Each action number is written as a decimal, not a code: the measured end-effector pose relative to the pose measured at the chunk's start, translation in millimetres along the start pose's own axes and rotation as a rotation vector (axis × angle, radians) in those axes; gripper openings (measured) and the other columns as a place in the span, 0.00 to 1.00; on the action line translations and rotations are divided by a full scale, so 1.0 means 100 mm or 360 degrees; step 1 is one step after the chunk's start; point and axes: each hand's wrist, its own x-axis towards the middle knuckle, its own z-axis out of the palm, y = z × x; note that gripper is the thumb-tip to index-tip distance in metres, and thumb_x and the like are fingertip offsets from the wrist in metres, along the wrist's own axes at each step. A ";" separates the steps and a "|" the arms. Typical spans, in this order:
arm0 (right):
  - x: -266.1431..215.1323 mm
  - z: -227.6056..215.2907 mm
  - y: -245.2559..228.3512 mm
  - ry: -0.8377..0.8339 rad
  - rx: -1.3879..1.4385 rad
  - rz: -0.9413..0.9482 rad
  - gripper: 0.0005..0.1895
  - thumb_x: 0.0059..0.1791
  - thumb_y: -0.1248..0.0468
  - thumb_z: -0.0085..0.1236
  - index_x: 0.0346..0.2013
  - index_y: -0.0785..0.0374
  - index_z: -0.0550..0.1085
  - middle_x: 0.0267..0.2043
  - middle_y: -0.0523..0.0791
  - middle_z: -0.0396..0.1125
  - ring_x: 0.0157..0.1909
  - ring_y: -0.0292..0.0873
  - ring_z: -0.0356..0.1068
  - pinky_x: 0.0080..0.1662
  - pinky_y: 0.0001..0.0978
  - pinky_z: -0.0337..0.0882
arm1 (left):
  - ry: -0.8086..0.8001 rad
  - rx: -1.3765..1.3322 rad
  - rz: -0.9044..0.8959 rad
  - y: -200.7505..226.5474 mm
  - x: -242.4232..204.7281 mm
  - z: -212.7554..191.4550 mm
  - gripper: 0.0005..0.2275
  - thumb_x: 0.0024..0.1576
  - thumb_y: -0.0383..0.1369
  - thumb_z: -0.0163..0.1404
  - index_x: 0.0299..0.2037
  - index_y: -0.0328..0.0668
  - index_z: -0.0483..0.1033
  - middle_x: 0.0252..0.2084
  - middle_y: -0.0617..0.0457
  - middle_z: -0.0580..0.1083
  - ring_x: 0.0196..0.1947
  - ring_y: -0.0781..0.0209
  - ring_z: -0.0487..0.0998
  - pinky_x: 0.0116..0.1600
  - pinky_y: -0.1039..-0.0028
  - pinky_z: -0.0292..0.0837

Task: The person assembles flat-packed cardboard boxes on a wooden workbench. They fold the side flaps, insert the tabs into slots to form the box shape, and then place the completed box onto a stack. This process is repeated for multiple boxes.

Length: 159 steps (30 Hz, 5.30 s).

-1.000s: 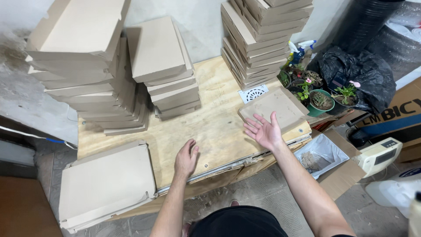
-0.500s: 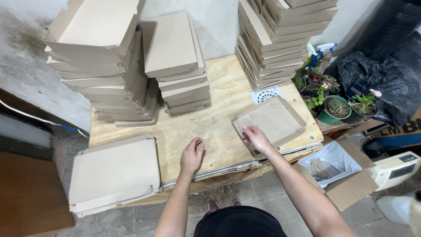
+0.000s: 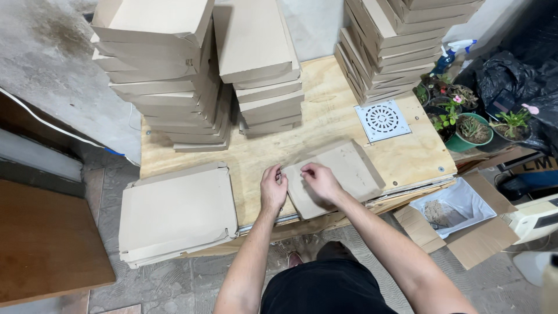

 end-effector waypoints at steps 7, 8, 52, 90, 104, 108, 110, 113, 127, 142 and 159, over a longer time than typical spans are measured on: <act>0.07 0.26 -0.06 0.0232 -0.0858 -0.0321 0.16 0.57 0.57 0.60 0.60 0.47 0.81 0.68 0.40 0.69 0.77 0.47 0.65 0.73 0.46 0.71 | 0.0087 -0.0021 0.0110 -0.16 0.01 0.05 0.17 0.62 0.24 0.57 0.61 0.42 0.86 0.57 0.47 0.80 0.55 0.53 0.87 0.57 0.76 0.90; 0.02 0.28 -0.15 0.0211 -0.0883 -0.0341 0.20 0.57 0.59 0.59 0.65 0.48 0.78 0.71 0.42 0.67 0.79 0.49 0.62 0.75 0.48 0.70 | 0.0089 0.0002 0.0113 -0.15 0.00 0.06 0.17 0.62 0.25 0.56 0.62 0.42 0.85 0.57 0.47 0.79 0.56 0.52 0.86 0.57 0.75 0.90; -0.20 -0.08 -0.22 0.0611 -0.1121 -0.0173 0.26 0.59 0.61 0.53 0.74 0.51 0.73 0.73 0.49 0.65 0.71 0.55 0.69 0.68 0.51 0.75 | 0.0160 0.0246 -0.0015 -0.06 0.15 -0.14 0.12 0.58 0.28 0.55 0.52 0.46 0.78 0.46 0.48 0.81 0.51 0.47 0.87 0.57 0.57 0.85; -0.03 0.35 -0.11 0.0395 -0.1120 -0.0526 0.30 0.57 0.54 0.59 0.76 0.46 0.69 0.79 0.44 0.61 0.85 0.51 0.55 0.78 0.53 0.62 | -0.0086 0.0434 0.0459 0.19 0.01 -0.25 0.15 0.64 0.36 0.56 0.61 0.55 0.83 0.54 0.56 0.78 0.58 0.54 0.83 0.62 0.65 0.84; 0.01 0.45 0.01 0.0506 -0.1169 -0.0558 0.24 0.55 0.54 0.59 0.67 0.40 0.75 0.73 0.41 0.64 0.83 0.51 0.59 0.75 0.50 0.66 | 0.0125 0.0586 0.0653 0.13 -0.02 -0.16 0.13 0.62 0.38 0.58 0.55 0.55 0.87 0.51 0.56 0.79 0.52 0.54 0.84 0.58 0.65 0.84; 0.00 0.46 0.04 0.0540 -0.1167 -0.0592 0.23 0.55 0.54 0.60 0.65 0.40 0.76 0.72 0.41 0.66 0.82 0.52 0.60 0.74 0.50 0.67 | 0.0254 0.0645 0.0738 0.06 -0.02 -0.10 0.13 0.61 0.37 0.58 0.54 0.54 0.88 0.49 0.56 0.78 0.49 0.56 0.84 0.55 0.67 0.85; 0.01 0.46 0.04 0.0551 -0.1178 -0.0597 0.22 0.55 0.53 0.60 0.65 0.40 0.76 0.71 0.41 0.66 0.82 0.51 0.61 0.74 0.49 0.67 | 0.0274 0.0649 0.0741 0.06 -0.03 -0.09 0.13 0.61 0.37 0.58 0.54 0.53 0.88 0.48 0.56 0.78 0.49 0.55 0.84 0.54 0.67 0.85; 0.00 0.45 0.02 0.0570 -0.1193 -0.0607 0.22 0.54 0.54 0.59 0.65 0.41 0.76 0.71 0.42 0.66 0.81 0.51 0.61 0.73 0.49 0.68 | 0.0276 0.0622 0.0680 0.00 0.00 -0.06 0.13 0.59 0.35 0.58 0.53 0.51 0.87 0.46 0.55 0.77 0.48 0.54 0.84 0.54 0.66 0.85; 0.00 0.30 -0.05 0.0543 -0.1124 -0.0494 0.27 0.54 0.57 0.59 0.70 0.46 0.73 0.77 0.46 0.63 0.82 0.53 0.60 0.74 0.52 0.67 | 0.0153 0.0499 0.0368 -0.08 0.09 -0.13 0.08 0.59 0.38 0.63 0.34 0.49 0.77 0.34 0.54 0.73 0.41 0.50 0.84 0.48 0.62 0.83; 0.30 -0.38 1.00 0.0573 -0.1058 0.0513 0.19 0.61 0.54 0.51 0.67 0.43 0.78 0.61 0.40 0.72 0.67 0.46 0.69 0.64 0.50 0.65 | -0.0064 0.0476 0.0216 0.44 -0.09 -0.38 0.22 0.53 0.32 0.59 0.60 0.52 0.76 0.50 0.53 0.77 0.53 0.52 0.83 0.60 0.61 0.83; 0.18 0.20 -0.08 0.0293 -0.0792 -0.0687 0.04 0.53 0.60 0.61 0.36 0.49 0.81 0.44 0.40 0.76 0.57 0.46 0.75 0.60 0.44 0.76 | -0.0023 0.0120 0.0188 0.14 0.04 -0.29 0.20 0.57 0.38 0.68 0.60 0.56 0.85 0.51 0.59 0.80 0.50 0.62 0.85 0.55 0.72 0.86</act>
